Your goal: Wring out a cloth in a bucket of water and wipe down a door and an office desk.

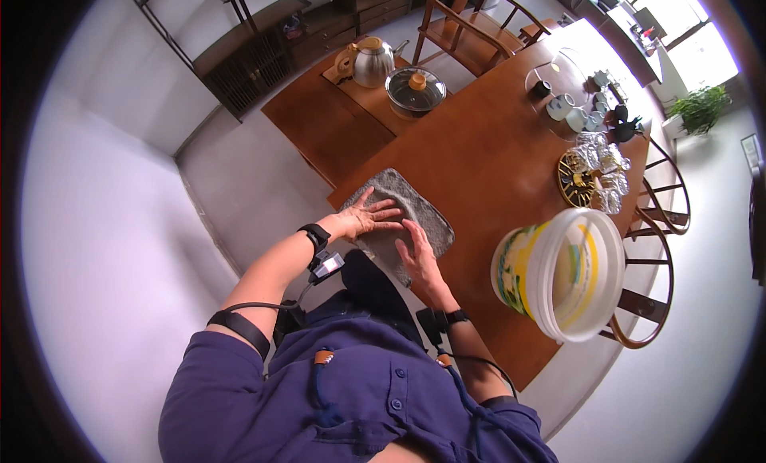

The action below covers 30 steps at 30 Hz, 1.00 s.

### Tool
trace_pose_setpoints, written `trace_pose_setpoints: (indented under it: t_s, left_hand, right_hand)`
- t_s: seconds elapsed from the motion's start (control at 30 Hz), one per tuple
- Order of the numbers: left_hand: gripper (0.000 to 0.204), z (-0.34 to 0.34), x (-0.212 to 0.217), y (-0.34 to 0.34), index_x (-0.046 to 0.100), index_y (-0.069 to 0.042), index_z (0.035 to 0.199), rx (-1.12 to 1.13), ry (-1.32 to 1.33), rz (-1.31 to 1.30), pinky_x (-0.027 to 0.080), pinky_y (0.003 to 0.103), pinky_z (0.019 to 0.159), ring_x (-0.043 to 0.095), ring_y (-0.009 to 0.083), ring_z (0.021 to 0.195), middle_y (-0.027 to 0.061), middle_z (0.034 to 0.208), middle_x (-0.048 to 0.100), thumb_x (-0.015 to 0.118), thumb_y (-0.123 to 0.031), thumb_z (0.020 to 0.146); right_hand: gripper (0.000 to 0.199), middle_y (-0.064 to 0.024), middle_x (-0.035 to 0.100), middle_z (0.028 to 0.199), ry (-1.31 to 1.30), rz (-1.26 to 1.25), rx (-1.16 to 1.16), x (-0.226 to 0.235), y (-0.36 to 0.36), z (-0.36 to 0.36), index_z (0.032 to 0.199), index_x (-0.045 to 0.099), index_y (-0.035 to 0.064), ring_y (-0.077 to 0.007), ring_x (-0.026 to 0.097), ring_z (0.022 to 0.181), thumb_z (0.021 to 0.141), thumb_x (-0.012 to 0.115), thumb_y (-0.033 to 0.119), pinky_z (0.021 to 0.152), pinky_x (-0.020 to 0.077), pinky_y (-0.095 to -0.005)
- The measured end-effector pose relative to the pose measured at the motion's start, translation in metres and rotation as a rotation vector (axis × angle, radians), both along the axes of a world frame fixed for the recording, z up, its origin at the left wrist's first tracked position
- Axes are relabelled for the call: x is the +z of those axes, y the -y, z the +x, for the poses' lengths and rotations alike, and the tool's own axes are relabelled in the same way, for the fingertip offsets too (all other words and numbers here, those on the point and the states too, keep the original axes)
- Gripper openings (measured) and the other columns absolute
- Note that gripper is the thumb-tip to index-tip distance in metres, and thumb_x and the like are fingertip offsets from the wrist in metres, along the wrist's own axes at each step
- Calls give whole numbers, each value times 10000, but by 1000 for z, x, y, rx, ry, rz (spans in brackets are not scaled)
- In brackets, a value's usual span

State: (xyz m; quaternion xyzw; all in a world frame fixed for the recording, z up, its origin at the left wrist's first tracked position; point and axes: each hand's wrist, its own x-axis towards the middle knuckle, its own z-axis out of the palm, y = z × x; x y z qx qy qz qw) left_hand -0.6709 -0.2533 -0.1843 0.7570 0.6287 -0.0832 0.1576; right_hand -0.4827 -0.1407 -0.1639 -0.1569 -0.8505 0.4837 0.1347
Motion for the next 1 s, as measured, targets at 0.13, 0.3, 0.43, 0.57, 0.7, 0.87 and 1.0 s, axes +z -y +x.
trace_pose_setpoints:
  t_s: [0.13,0.3,0.43,0.57,0.7,0.87,1.0]
  left_hand:
    - [1209,-30,14,-20,120,-299,1408,-60,116,-106,-30,596,1035,7,212,1372,9,1489,20,823,-291,424]
    - [1298,-59,14,-25,154,-241,1408,-32,352,-103,4,597,1039,42,210,1369,28,1483,64,838,-427,321]
    - [1011,-89,20,-21,242,-212,1390,135,525,80,109,549,1047,164,248,1344,61,1452,191,787,-340,548]
    - [721,-124,48,-9,372,-88,1303,306,628,229,304,381,1019,339,312,1243,149,1369,315,706,-134,666]
    - [582,-168,22,60,408,-38,1265,507,819,135,397,348,950,386,324,1215,190,1311,383,653,-106,741]
    - [523,-193,14,63,466,-38,1209,395,800,-102,478,316,810,579,239,947,152,1188,503,669,-138,738]
    - [453,-181,7,17,509,-10,1154,293,866,-151,499,309,750,622,205,848,142,993,612,667,-132,747]
  right_hand:
    - [511,-125,460,1239,71,118,-191,-25,-1,-41,1301,352,54,-296,353,1188,867,511,272,992,261,-407]
    - [499,-93,499,1098,65,54,-340,-26,-15,-76,1300,368,82,-268,423,1064,865,509,281,922,295,-389]
    - [608,-93,495,1041,74,165,-459,-22,-48,-125,1268,397,84,-268,429,1013,759,616,336,890,308,-395]
    - [780,-105,467,1069,130,414,-529,-17,-83,-156,1247,404,82,-287,404,1010,611,711,415,861,316,-414]
    - [935,-165,323,1254,151,513,-411,-25,-40,-161,1293,385,214,-351,269,1178,503,716,588,980,183,-462]
    - [655,-134,322,1258,210,493,-354,-22,38,-115,1232,446,266,-327,278,1192,666,648,526,970,226,-451]
    - [275,-83,481,1009,64,385,-682,-42,89,-56,912,552,131,-293,462,975,665,591,18,809,384,-387]
